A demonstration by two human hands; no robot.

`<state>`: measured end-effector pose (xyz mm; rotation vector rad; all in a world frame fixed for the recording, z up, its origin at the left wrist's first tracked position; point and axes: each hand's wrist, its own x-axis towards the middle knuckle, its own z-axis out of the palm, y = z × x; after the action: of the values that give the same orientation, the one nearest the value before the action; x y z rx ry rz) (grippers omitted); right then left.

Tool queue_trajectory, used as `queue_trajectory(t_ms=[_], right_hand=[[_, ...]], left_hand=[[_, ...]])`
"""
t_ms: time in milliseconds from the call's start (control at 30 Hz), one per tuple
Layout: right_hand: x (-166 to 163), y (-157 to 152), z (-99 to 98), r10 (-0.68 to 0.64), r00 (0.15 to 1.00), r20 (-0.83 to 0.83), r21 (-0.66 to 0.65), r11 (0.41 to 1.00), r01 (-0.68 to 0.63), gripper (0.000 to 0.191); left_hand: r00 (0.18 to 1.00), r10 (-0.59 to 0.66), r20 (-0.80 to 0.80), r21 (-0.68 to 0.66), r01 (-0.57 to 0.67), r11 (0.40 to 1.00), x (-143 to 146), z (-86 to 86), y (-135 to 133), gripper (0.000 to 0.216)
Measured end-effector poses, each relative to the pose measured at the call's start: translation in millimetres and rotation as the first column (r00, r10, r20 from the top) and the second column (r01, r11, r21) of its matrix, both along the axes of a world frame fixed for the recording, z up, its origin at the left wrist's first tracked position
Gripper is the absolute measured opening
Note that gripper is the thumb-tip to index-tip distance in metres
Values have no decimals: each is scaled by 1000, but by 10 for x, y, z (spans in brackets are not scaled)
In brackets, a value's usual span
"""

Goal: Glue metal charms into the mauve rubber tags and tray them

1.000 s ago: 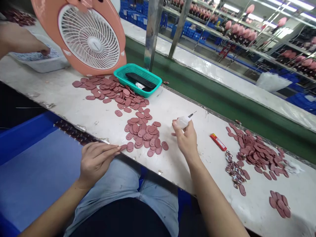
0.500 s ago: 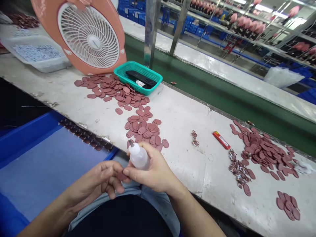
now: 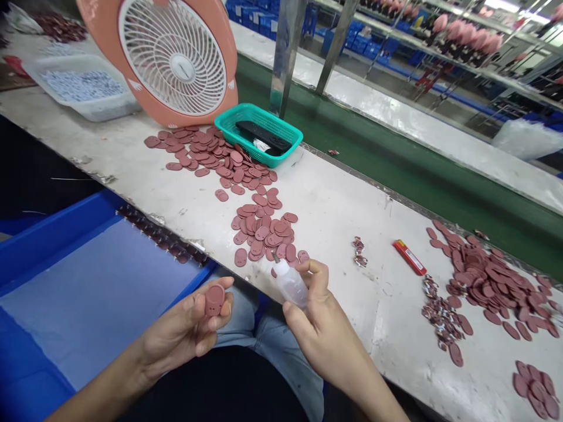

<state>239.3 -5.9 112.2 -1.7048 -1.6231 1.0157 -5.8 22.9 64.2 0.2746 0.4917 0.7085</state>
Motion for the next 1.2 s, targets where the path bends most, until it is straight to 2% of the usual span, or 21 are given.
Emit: queue_trajectory(t_ms=[67, 167, 300, 333, 400, 467, 567, 633, 833, 1000, 1200], right_hand=[[79, -28, 68, -31, 999, -25, 35, 999, 31, 35], [106, -86, 84, -124, 963, -238, 147, 976, 162, 35], [-119, -207, -46, -245, 770, -589, 211, 873, 440, 42], [-208, -240, -82, -259, 738, -623, 227, 843, 487, 43], [-382, -303, -131, -262, 736, -624, 301, 788, 537, 44], [-516, -348, -140, -243, 778, -579, 366, 776, 514, 44], [-610, -369, -110, -196, 827, -527, 379, 816, 435, 42], [-627, -359, -89, -169, 832, -528, 379, 830, 409, 40], [-665, -325, -81, -181, 822, -540, 383, 817, 431, 36], [-644, -361, -68, -139, 815, -562, 340, 859, 382, 35], [-527, -418, -57, -136, 862, -489, 280, 911, 303, 35]], left_hand=[[999, 36, 3, -9, -36, 999, 6, 36, 15, 31], [997, 79, -1, -10, -79, 997, 33, 75, 28, 29], [992, 97, -84, 31, -94, 995, 73, 157, 29, 29], [989, 104, -106, 44, -100, 994, 81, 184, 28, 29], [983, 119, -137, 71, -110, 991, 91, 232, 25, 29], [978, 128, -165, 88, -115, 989, 96, 267, 21, 30], [970, 140, -200, 102, -122, 987, 100, 283, 13, 30], [967, 148, -207, 106, -128, 986, 105, 283, 6, 29], [967, 159, -198, 133, -134, 982, 114, 299, -18, 30], [966, 155, -209, 137, -128, 982, 120, 280, -8, 28], [963, 163, -215, 132, -137, 982, 118, 281, -9, 29]])
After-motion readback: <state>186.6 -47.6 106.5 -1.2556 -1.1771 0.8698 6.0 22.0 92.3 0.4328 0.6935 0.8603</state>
